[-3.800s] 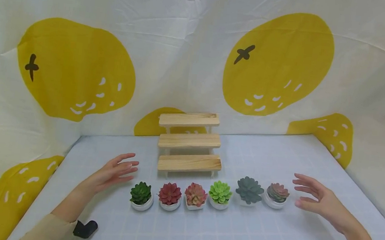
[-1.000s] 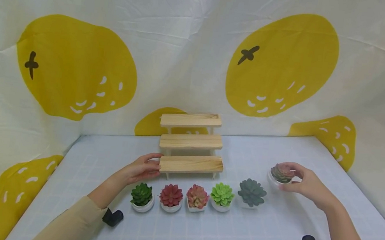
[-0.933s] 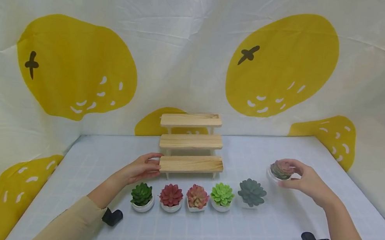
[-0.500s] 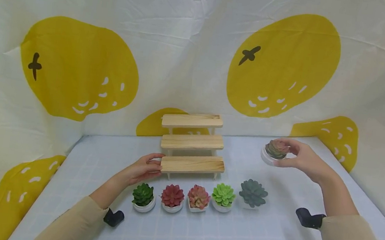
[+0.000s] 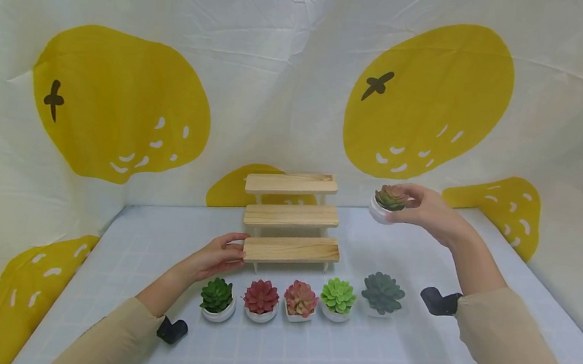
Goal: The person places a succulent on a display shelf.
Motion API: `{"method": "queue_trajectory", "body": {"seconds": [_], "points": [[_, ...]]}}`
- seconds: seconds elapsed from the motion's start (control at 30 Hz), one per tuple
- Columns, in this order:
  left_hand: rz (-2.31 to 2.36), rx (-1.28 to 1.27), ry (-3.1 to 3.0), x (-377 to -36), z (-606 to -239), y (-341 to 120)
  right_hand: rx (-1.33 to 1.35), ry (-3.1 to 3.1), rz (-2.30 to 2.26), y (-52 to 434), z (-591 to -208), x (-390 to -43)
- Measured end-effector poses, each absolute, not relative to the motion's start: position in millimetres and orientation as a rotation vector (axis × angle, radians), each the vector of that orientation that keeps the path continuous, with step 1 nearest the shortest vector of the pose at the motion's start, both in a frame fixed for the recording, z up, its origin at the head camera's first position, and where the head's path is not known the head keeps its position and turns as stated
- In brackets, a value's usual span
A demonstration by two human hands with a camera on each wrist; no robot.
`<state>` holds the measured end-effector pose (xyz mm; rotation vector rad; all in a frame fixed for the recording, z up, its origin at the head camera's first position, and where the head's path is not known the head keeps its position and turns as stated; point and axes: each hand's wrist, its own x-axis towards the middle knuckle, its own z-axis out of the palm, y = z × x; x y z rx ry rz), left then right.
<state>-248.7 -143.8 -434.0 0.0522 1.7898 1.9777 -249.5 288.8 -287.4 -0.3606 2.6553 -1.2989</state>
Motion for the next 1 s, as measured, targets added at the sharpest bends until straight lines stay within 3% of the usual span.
{"method": "queue_trajectory", "body": {"seconds": [0.37, 1.0], "points": [[1.99, 0.04, 1.768, -248, -432, -144, -0.371, 2.591, -1.393, 243, -270, -266], [1.983, 0.029, 1.774, -253, -434, -147, -0.389, 2.54, -1.558, 170, -274, -300]]}}
